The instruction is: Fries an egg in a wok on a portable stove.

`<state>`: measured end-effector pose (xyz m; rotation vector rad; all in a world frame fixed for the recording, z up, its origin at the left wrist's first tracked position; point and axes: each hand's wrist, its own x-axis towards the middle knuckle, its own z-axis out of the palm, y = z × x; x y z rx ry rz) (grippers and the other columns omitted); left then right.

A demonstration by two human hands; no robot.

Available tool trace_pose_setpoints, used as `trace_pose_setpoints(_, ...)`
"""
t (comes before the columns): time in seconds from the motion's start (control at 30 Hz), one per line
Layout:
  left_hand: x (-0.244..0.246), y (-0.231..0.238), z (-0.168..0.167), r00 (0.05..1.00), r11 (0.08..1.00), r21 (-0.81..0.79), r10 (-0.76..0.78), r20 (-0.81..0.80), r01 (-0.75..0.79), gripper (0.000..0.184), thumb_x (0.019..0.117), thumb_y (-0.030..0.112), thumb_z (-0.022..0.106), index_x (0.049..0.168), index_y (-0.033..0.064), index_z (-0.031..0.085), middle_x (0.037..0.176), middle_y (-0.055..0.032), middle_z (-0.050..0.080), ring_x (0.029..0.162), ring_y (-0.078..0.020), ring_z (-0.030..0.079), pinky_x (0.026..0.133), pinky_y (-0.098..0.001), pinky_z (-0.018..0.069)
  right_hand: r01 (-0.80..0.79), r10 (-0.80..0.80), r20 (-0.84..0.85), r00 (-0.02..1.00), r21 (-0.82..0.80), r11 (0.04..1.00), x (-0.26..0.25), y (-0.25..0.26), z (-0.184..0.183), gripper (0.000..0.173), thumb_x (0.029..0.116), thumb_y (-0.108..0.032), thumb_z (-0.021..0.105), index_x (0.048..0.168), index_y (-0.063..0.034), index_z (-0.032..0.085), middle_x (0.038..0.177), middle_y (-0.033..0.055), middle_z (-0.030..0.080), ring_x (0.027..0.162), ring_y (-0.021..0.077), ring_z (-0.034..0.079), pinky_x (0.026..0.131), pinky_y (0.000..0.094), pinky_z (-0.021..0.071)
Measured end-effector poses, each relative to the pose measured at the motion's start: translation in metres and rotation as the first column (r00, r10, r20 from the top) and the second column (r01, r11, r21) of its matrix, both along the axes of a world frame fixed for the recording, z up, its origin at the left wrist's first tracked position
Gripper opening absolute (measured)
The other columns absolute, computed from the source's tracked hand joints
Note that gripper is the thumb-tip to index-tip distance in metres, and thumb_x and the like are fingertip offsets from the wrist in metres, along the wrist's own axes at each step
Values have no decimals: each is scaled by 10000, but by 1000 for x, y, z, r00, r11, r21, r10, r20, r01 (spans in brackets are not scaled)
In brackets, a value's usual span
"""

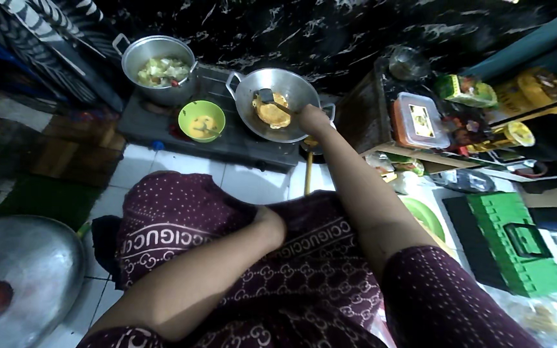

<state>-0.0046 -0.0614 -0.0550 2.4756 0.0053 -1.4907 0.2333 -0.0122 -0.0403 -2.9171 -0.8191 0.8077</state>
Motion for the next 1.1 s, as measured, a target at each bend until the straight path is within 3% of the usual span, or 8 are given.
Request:
trace_pose_setpoints(0.17, -5, 0, -6, 999, 1000, -12, 22, 26, -21, 225, 976, 115, 602, 1138, -21, 677, 1175, -236, 674, 1136, -432, 633, 974, -645, 472, -74, 73, -61, 995, -2, 997, 8, 0, -27, 340, 1059, -208, 535, 1305, 16, 607, 1293, 270, 648, 1245, 441, 614, 1009, 665, 473)
trace_pose_setpoints(0.33, 3, 6, 21, 999, 1000, -6, 5, -45, -6, 277, 1034, 71, 526, 1271, -61, 584, 1294, -294, 606, 1233, -483, 574, 1007, -646, 452, -59, 60, -74, 995, 17, 998, 5, 2, -31, 373, 1059, -204, 529, 1339, 38, 574, 1309, 283, 636, 1258, 446, 605, 1017, 670, 464)
trace_pose_setpoints(0.53, 2, 2, -1, 1000, 1000, 1, 6, -28, -6, 294, 1005, 99, 590, 1265, -37, 601, 1271, -299, 613, 1203, -492, 584, 947, -666, 479, -76, 74, -44, 996, -32, 997, -1, 1, -19, 341, 1064, -235, 531, 1231, 32, 662, 1284, 273, 655, 1246, 443, 613, 1009, 665, 467)
trace_pose_setpoints(0.67, -2, 0, -6, 1000, 1000, 5, 14, 11, -14, 250, 1020, 82, 529, 1230, -32, 605, 1223, -290, 629, 1160, -490, 606, 914, -661, 492, -72, 73, 5, 997, -71, 995, -9, 0, 3, 335, 1062, -247, 540, 1176, 37, 675, 1243, 267, 669, 1216, 440, 630, 979, 666, 484)
trace_pose_setpoints(0.77, -2, -1, 5, 999, 999, -9, 31, 10, -31, 254, 1048, 62, 479, 1241, -48, 603, 1245, -299, 626, 1204, -491, 591, 966, -657, 471, -108, 107, -9, 994, -78, 991, -11, -3, 9, 327, 1065, -244, 537, 1232, -1, 676, 1274, 255, 666, 1237, 441, 619, 996, 676, 469)
trace_pose_setpoints(0.87, -6, -1, -12, 997, 998, -20, 53, 57, -52, 242, 1037, 59, 491, 1216, -40, 621, 1216, -302, 639, 1174, -505, 605, 946, -683, 478, -146, 145, -16, 989, -88, 985, -11, -5, 6, 346, 1072, -270, 526, 1268, -19, 661, 1298, 255, 658, 1252, 449, 610, 1005, 690, 456)
trace_pose_setpoints(1.1, -7, 2, 10, 998, 999, -32, 36, 43, -34, 274, 1059, 81, 466, 1258, -47, 603, 1270, -300, 617, 1214, -491, 583, 962, -661, 470, -81, 81, 32, 996, 12, 997, 14, -21, 18, 380, 1073, -309, 539, 1215, 8, 693, 1237, 269, 674, 1202, 452, 629, 1000, 689, 461)
